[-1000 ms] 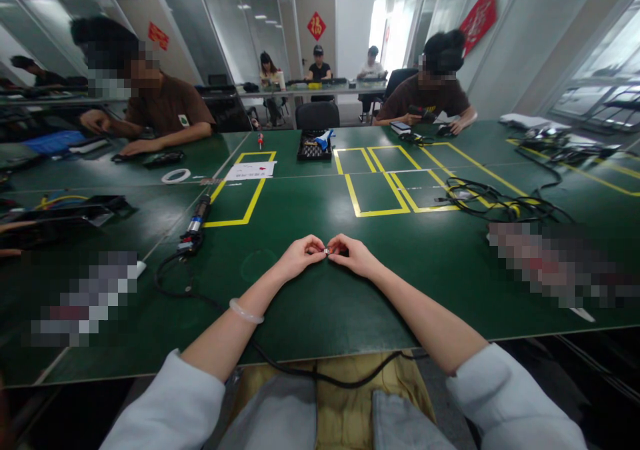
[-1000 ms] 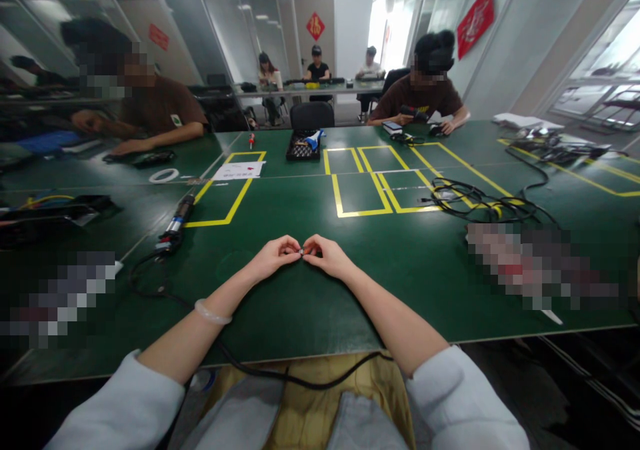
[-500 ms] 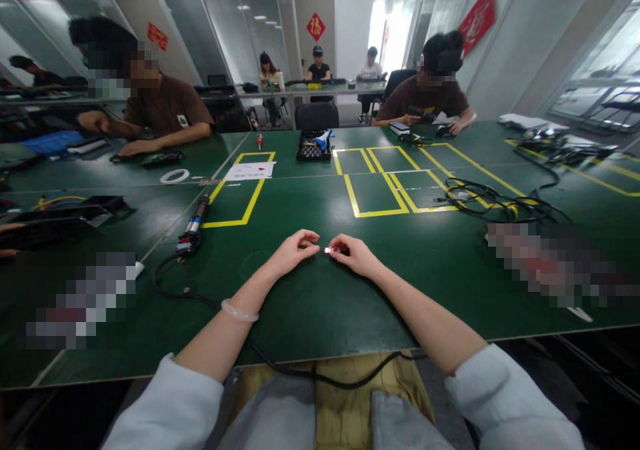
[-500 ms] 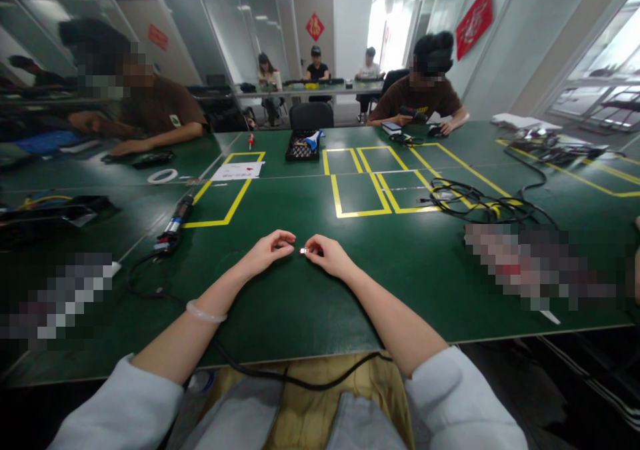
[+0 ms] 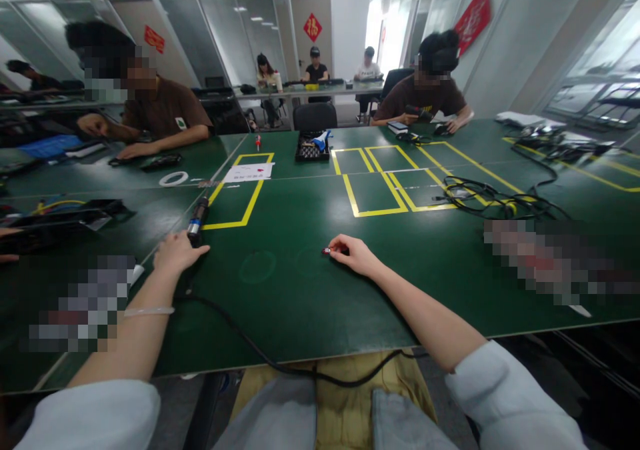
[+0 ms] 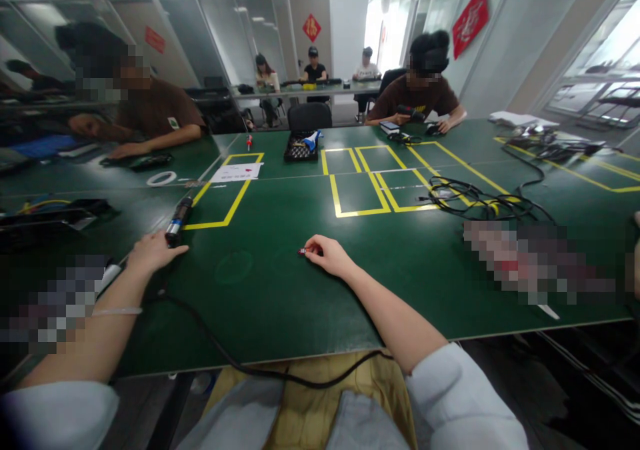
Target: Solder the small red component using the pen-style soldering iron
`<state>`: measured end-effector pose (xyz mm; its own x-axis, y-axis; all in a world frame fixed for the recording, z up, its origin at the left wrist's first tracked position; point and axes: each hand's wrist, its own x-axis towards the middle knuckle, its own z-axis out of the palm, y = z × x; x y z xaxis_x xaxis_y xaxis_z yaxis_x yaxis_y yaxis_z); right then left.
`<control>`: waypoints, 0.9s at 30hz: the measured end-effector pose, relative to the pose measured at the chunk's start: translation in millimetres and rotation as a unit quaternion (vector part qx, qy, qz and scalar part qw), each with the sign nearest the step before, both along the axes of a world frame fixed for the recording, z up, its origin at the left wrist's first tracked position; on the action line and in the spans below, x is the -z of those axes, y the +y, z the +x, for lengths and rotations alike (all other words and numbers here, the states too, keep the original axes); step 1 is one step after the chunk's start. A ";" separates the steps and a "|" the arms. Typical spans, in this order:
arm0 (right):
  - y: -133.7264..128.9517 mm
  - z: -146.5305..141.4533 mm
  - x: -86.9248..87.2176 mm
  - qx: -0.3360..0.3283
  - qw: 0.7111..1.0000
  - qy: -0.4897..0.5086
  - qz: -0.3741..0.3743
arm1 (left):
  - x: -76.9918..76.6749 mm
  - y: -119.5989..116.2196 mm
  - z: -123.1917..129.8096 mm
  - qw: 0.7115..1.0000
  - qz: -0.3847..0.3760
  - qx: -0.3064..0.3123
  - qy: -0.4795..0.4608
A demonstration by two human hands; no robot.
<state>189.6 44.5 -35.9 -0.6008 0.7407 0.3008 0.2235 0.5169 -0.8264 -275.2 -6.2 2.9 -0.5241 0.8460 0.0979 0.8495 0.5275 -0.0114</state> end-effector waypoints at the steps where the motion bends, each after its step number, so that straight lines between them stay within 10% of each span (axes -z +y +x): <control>1: 0.0 -0.2 0.2 0.000 1.000 0.000 0.002 | 0.2 -0.7 -8.6 1.000 -0.017 0.003 -0.006; 11: -3.1 -1.0 -4.9 0.023 1.000 -0.002 0.015 | -0.8 0.4 23.1 0.998 -0.007 0.066 -0.010; 27: 0.2 -1.8 -0.3 0.023 0.999 0.021 0.024 | -1.9 5.8 232.6 0.966 0.030 0.253 -0.039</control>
